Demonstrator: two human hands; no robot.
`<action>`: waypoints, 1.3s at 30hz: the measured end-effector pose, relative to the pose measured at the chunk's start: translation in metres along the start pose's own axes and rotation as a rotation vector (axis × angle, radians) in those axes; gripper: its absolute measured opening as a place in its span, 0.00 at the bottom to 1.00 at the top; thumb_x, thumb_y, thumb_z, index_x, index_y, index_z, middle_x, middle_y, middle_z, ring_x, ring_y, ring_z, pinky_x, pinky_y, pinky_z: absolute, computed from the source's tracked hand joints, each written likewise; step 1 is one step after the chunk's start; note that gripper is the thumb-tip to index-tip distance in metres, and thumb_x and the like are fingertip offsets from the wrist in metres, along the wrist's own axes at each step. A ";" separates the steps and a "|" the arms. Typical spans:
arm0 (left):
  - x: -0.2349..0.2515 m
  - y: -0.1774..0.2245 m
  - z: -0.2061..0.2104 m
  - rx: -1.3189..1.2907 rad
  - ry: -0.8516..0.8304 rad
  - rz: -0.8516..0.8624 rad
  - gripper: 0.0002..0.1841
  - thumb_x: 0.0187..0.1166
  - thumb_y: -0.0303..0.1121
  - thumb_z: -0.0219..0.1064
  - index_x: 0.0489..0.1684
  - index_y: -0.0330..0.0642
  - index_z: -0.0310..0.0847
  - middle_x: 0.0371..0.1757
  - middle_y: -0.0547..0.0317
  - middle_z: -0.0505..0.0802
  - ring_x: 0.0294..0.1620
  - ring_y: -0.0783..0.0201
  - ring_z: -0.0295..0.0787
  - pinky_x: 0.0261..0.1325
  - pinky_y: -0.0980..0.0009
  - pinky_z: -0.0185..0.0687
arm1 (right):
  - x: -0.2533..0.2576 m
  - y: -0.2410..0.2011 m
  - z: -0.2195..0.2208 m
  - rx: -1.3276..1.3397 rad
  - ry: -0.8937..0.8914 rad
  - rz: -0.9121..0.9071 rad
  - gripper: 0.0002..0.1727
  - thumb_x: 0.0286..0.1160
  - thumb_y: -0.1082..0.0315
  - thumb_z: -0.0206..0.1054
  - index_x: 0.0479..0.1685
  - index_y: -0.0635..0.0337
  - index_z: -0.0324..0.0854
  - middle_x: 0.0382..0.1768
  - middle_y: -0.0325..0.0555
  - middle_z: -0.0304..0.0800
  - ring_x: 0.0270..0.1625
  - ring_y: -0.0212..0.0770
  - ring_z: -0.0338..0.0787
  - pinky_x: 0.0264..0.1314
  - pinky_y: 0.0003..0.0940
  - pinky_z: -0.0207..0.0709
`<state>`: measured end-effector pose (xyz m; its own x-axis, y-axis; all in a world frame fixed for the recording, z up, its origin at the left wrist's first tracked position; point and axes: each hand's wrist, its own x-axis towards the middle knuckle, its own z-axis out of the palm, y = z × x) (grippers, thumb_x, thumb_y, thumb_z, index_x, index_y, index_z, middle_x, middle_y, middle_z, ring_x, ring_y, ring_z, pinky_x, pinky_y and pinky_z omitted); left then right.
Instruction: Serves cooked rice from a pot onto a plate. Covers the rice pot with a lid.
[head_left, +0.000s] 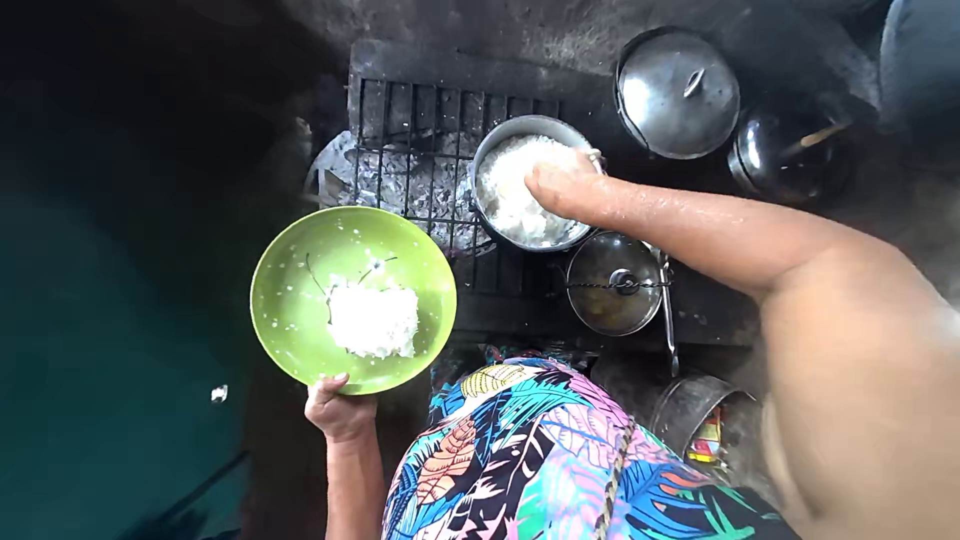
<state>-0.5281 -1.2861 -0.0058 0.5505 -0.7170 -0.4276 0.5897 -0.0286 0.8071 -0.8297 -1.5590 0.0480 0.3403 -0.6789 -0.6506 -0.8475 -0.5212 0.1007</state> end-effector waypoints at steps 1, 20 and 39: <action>-0.003 0.000 -0.002 0.001 0.005 -0.002 0.13 0.55 0.25 0.55 0.36 0.47 0.78 0.32 0.60 0.96 0.37 0.65 0.96 0.39 0.63 0.93 | 0.003 -0.003 0.010 0.014 -0.010 -0.007 0.12 0.84 0.78 0.54 0.56 0.75 0.80 0.53 0.70 0.87 0.60 0.72 0.87 0.57 0.68 0.76; -0.022 -0.004 -0.002 -0.031 0.001 -0.021 0.13 0.50 0.23 0.59 0.33 0.46 0.81 0.31 0.58 0.97 0.35 0.66 0.96 0.38 0.64 0.93 | 0.071 0.024 0.106 0.624 -0.117 -0.024 0.16 0.83 0.64 0.60 0.57 0.64 0.88 0.56 0.69 0.89 0.64 0.70 0.86 0.64 0.76 0.71; -0.012 -0.022 0.022 0.102 0.008 -0.117 0.18 0.52 0.21 0.53 0.43 0.43 0.73 0.32 0.61 0.95 0.35 0.66 0.96 0.37 0.64 0.93 | 0.061 0.053 0.126 0.848 0.021 -0.235 0.15 0.84 0.71 0.60 0.59 0.66 0.88 0.53 0.66 0.91 0.57 0.64 0.89 0.66 0.67 0.74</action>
<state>-0.5605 -1.2920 -0.0095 0.4863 -0.6994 -0.5238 0.5872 -0.1822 0.7886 -0.9056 -1.5632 -0.0812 0.5444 -0.6163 -0.5690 -0.7687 -0.0951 -0.6325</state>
